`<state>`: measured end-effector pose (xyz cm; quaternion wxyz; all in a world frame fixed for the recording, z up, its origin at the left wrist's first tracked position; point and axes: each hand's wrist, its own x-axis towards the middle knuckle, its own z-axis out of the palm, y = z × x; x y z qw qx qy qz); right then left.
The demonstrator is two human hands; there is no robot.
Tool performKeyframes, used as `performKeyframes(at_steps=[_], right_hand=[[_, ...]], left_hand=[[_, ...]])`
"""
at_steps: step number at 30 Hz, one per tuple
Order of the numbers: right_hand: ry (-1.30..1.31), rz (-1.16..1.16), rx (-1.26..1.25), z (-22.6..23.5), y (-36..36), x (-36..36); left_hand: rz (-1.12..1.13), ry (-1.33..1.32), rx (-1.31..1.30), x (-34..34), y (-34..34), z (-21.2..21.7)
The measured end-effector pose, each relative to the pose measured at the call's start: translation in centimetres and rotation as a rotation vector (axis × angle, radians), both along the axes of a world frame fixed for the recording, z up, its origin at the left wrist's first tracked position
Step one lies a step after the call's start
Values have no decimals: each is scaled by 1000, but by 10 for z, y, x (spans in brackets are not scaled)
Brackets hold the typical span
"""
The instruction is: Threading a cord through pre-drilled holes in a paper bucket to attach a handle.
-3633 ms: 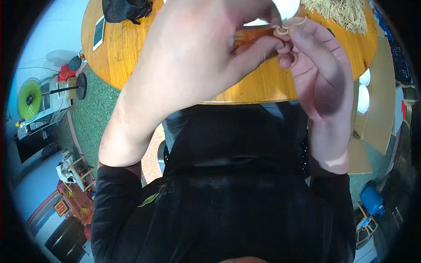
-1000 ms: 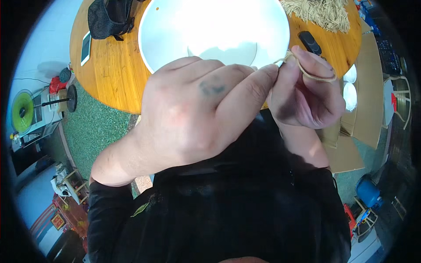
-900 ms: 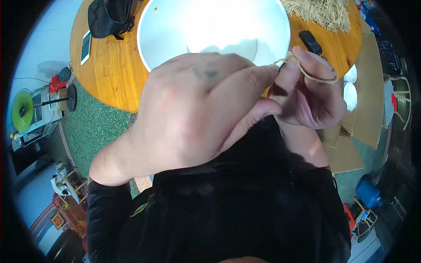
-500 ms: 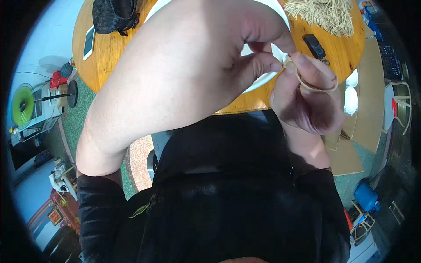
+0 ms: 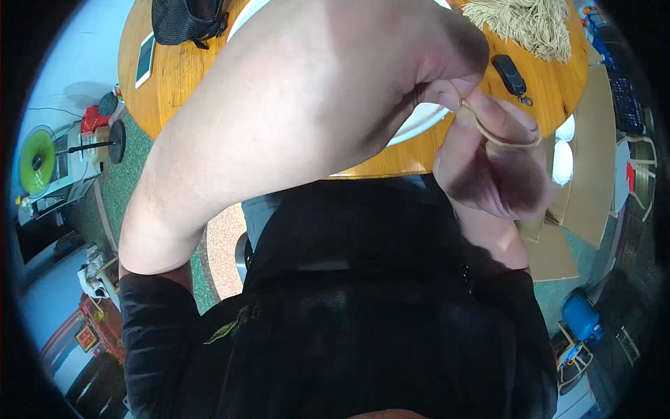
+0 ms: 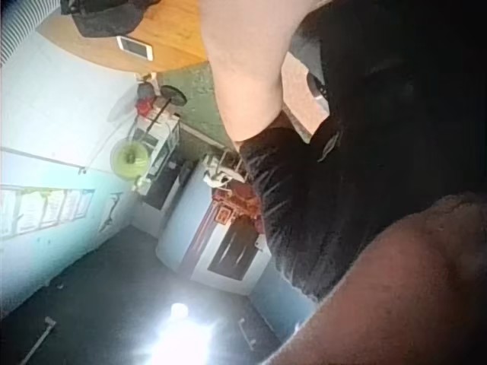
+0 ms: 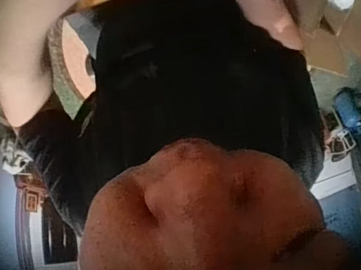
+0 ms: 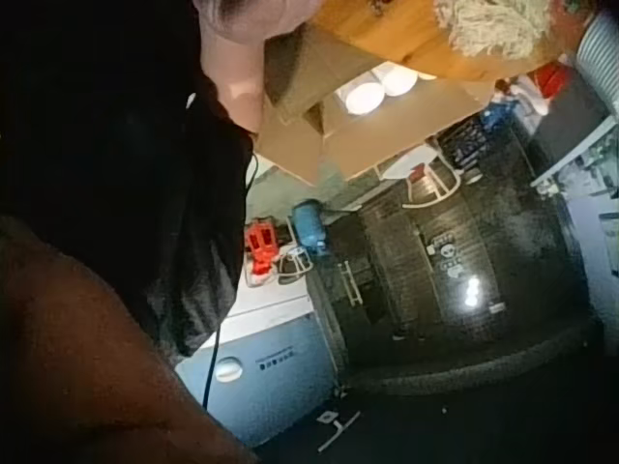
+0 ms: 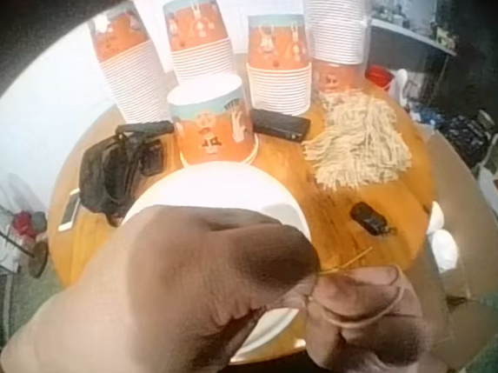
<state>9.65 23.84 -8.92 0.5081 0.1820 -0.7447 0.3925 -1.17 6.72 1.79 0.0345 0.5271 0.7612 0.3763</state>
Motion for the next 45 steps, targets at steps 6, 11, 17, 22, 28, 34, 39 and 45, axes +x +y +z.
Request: performKeyframes(at_steps=[6,11,17,22,28,34,39,45], right_hand=[[-51,82,23,5,3,9],[48,194,-151,-10,-2,-6],[65,218,-225,-18,-3,-5],[35,192,-272,-19,-7,-4],[21,183,-260,-17,-7,-3],[18,247,-203,-11,-7,4],[-50,321,-297,-8,-9,8],[-101,386,-427,-7,-19,10]], left_hand=[[-55,43,12,2,-3,3],[-115,76,25,2,-4,4],[-67,-210,-172,3,-8,32],[-61,-307,-214,5,-12,37],[43,-331,-275,7,-12,33],[-9,-208,-299,3,-18,14],[8,-30,-306,6,-24,9],[16,193,-308,6,-32,11]])
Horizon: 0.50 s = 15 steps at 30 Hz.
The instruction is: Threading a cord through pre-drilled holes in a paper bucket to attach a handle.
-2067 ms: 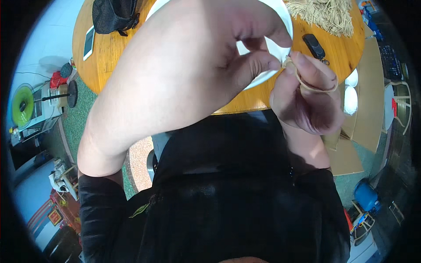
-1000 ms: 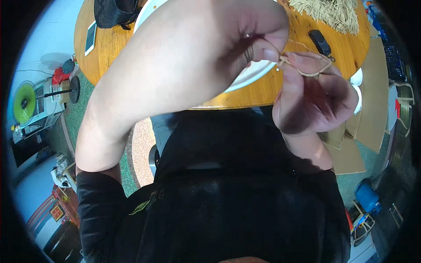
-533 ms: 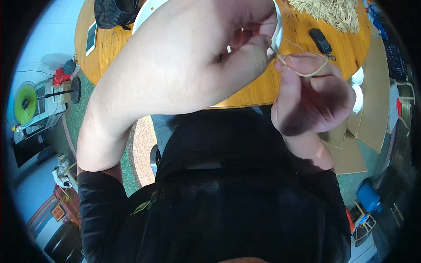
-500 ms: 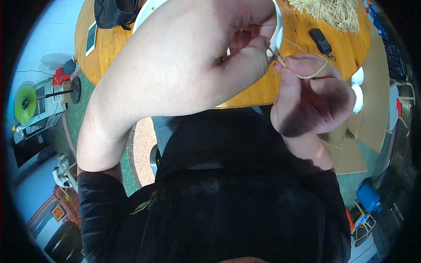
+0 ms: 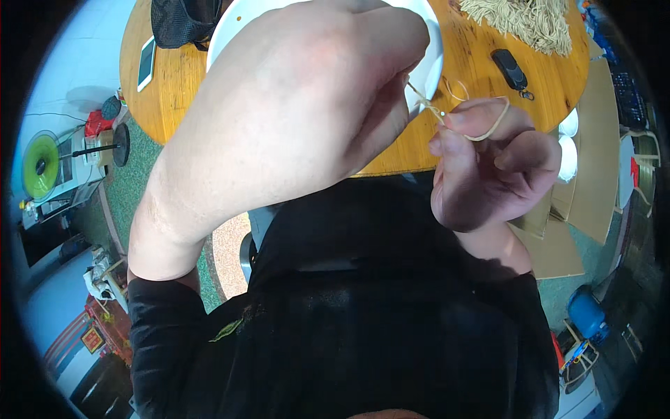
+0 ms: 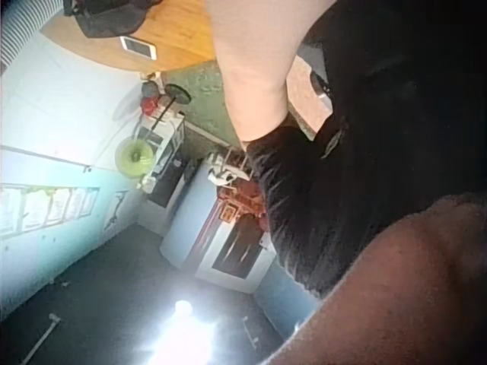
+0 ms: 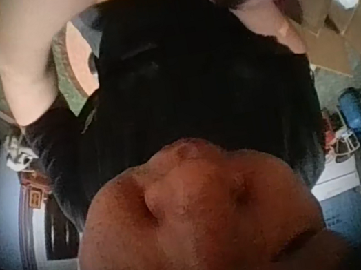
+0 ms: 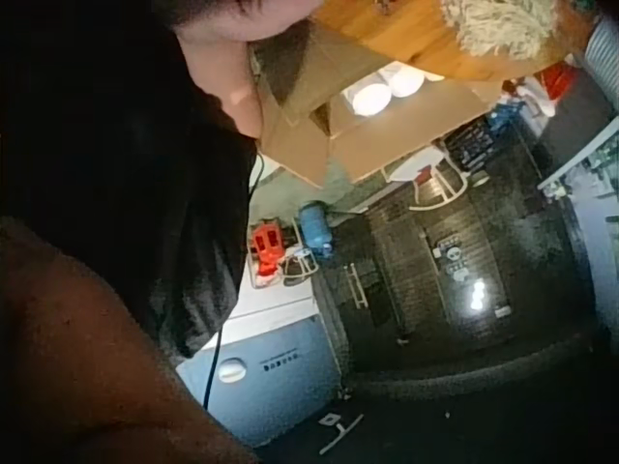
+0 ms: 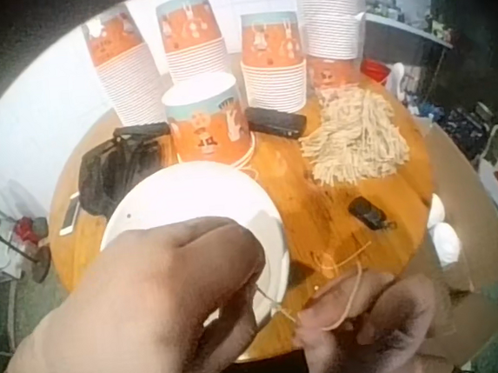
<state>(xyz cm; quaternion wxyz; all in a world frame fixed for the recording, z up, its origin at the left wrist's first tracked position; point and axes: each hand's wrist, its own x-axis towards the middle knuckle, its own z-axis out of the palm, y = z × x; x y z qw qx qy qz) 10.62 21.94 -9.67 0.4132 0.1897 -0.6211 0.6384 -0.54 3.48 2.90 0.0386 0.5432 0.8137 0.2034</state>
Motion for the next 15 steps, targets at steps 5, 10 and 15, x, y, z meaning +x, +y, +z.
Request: performKeyframes(at_steps=[5,10,15], right_hand=[[-110,-10,27,10,-7,1],[-143,100,-122,13,5,5],[-171,165,-71,28,5,16]], left_hand=[[-28,100,61,-1,-13,3],[-43,-52,238,24,1,9],[8,-47,261,41,8,-9]])
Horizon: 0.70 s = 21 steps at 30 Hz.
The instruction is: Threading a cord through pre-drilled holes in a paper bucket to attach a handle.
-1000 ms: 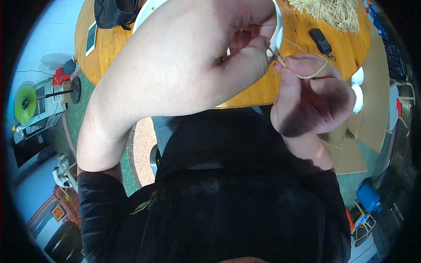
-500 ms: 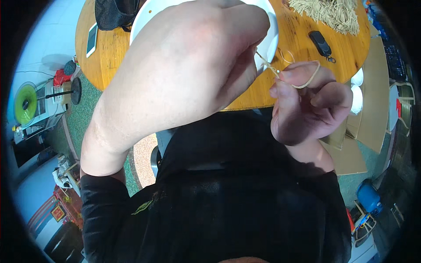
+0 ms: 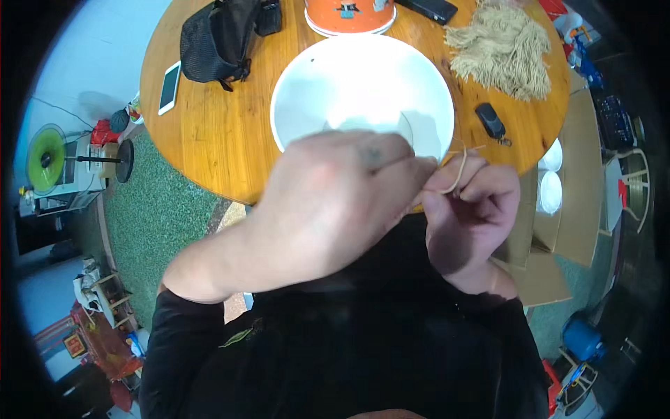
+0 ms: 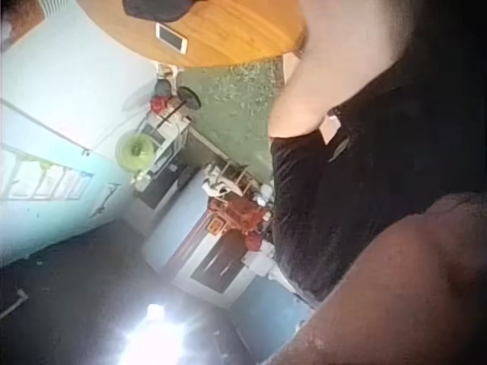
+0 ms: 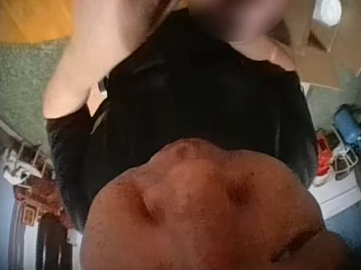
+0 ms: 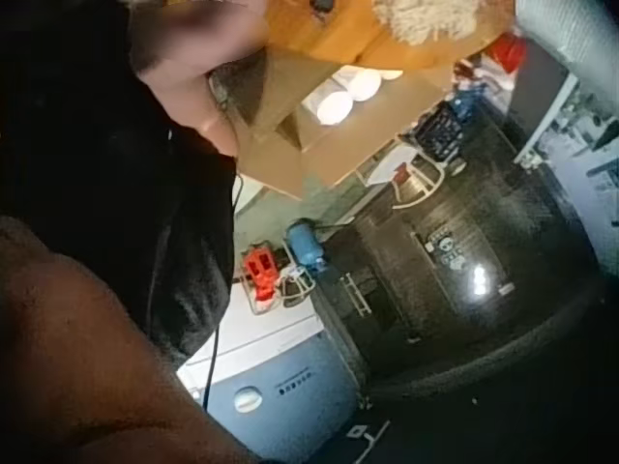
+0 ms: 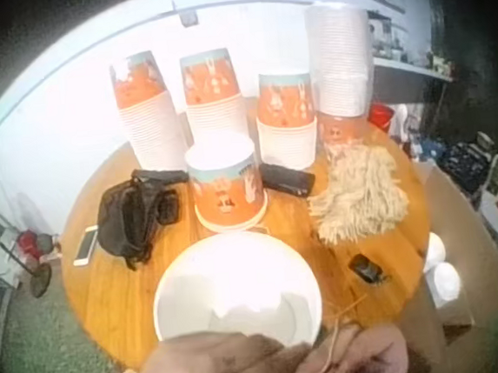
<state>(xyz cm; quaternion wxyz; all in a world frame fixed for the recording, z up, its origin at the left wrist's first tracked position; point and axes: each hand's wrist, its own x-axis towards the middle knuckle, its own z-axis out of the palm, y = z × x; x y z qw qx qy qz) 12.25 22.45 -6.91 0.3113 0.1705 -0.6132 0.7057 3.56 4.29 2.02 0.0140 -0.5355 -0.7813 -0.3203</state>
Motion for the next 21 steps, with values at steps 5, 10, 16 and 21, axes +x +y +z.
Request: performKeyframes(at_steps=[5,10,16,21], right_hand=[[-74,49,-50,6,-6,9],[-70,102,-128,3,-9,7],[-75,32,-143,7,-20,10],[-110,-11,-39,25,-17,14]], left_hand=[[49,-12,61,11,-6,-11],[68,20,63,16,-13,-13],[57,-18,12,16,-20,-7],[34,-15,-16,12,-25,-5]])
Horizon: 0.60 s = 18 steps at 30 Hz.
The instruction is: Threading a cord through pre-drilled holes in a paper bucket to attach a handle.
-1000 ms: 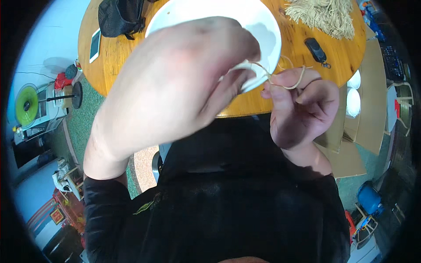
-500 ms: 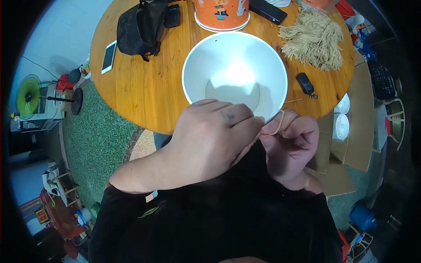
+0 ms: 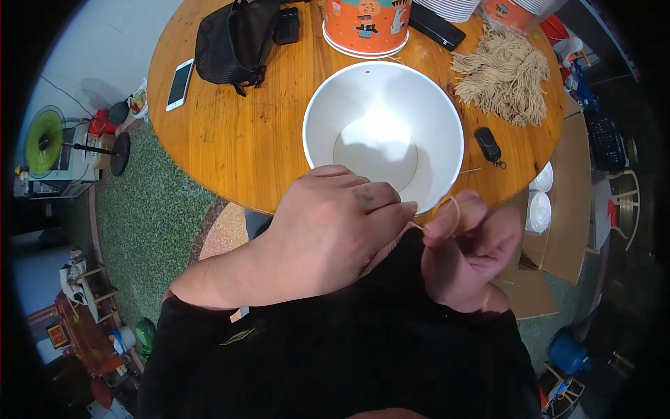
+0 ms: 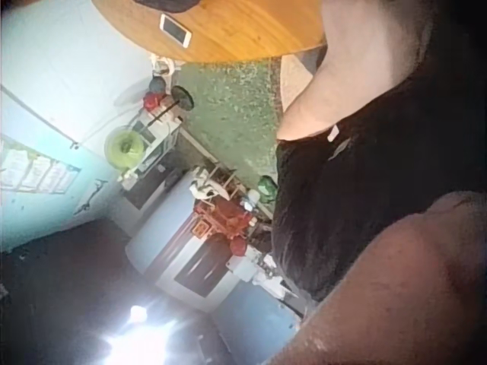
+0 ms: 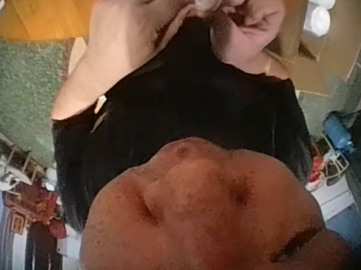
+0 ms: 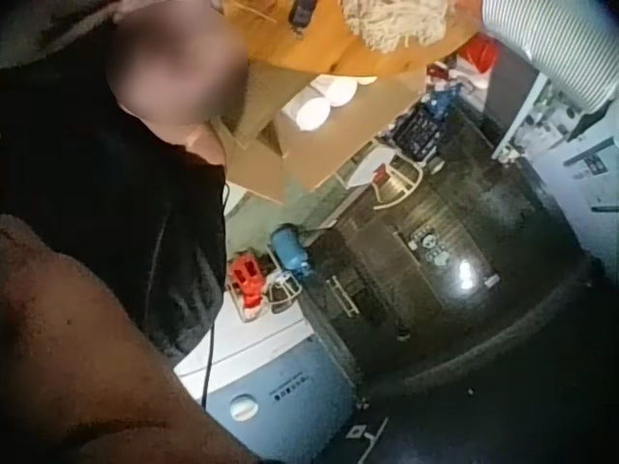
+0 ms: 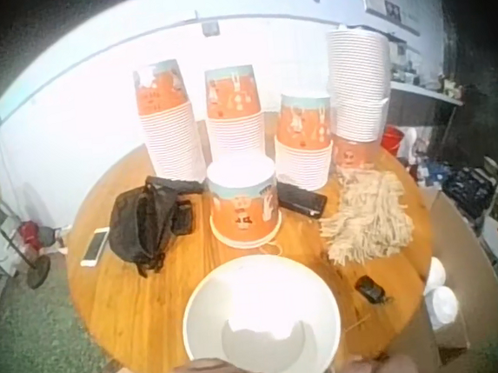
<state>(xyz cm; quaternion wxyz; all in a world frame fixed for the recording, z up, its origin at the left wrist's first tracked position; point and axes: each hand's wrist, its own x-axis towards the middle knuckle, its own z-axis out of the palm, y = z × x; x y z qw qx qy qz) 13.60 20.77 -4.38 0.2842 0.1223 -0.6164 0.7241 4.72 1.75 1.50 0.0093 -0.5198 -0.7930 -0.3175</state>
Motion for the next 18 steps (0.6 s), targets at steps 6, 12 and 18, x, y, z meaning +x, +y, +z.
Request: performKeyframes(at_steps=[6,12,18], right_hand=[[4,-81,217,13,22,-13],[-78,-252,788,14,27,-24],[79,-313,817,-8,28,-23]], left_hand=[[-13,30,33,-8,-19,6],[37,92,86,-17,-41,-4],[71,121,133,-17,-60,-21]])
